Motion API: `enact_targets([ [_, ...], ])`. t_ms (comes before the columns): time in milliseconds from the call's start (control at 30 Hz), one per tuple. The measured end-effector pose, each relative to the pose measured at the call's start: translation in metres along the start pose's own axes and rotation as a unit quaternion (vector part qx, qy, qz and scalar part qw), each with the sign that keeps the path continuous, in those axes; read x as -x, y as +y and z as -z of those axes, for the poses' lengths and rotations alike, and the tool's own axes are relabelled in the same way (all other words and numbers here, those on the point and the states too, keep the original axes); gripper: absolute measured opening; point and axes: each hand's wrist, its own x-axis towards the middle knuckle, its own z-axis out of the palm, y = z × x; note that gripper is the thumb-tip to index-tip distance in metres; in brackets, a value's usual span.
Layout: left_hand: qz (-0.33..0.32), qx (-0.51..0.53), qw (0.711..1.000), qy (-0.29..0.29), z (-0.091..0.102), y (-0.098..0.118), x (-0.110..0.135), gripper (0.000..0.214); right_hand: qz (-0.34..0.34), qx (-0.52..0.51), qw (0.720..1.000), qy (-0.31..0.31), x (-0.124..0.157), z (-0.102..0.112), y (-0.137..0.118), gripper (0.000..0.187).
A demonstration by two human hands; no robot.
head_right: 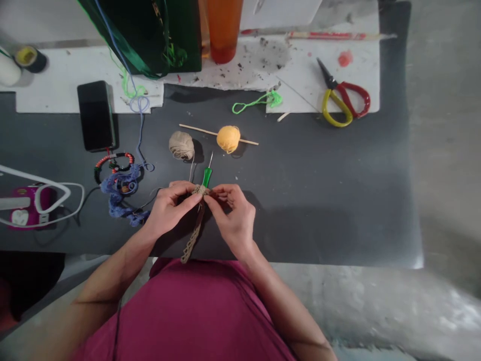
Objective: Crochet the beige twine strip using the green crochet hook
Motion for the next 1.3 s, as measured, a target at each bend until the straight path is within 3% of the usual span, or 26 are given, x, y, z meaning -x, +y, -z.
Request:
enact_targets([
  [133,-0.011,0.019,1.0,-0.015,0.0008,-0.0016,-0.0004,0.017,-0.078,-0.085,0.991,-0.064,-0.0064,-0.0005,-0.0019,0.013],
  [267,-0.007,0.024,0.999,-0.03,0.0017,0.0005,-0.0009,0.021,-0.067,-0.135,0.987,-0.055,-0.0084,-0.0022,-0.0035,0.011],
  [467,0.022,0.013,1.0,-0.016,0.0008,0.0024,0.0009,0.023,0.134,0.02,0.991,0.024,-0.0039,-0.0043,-0.0018,0.01],
  [600,0.051,0.014,0.999,0.001,-0.001,-0.0006,0.0013,0.016,0.265,0.112,0.956,0.056,-0.0036,-0.0043,-0.0017,0.018],
  [733,0.081,0.108,0.99,-0.028,0.0002,-0.0001,0.0003,0.014,0.367,0.166,0.914,0.044,-0.0053,-0.0038,-0.0039,0.021],
  [833,0.105,0.172,0.978,-0.048,0.0009,0.0021,-0.0009,0.016,0.379,0.186,0.905,0.043,-0.0056,-0.0041,-0.0052,0.02],
  [933,0.127,0.198,0.971,-0.03,-0.0008,0.0029,-0.002,0.024,0.402,0.212,0.889,0.046,-0.0057,-0.0044,-0.0052,0.021],
  [1133,0.109,0.203,0.973,-0.008,-0.0054,-0.0004,-0.0018,0.022,0.425,0.234,0.873,0.04,-0.0057,-0.0026,-0.0023,0.02],
  [1233,0.104,0.217,0.971,-0.004,-0.0045,-0.0015,-0.0016,0.019,0.415,0.213,0.884,0.03,-0.0032,-0.002,-0.0022,0.02],
  [1300,0.104,0.219,0.97,0.0,-0.0032,-0.0012,-0.0013,0.018,0.371,0.174,0.912,0.01,-0.001,-0.0012,-0.0039,0.022],
])
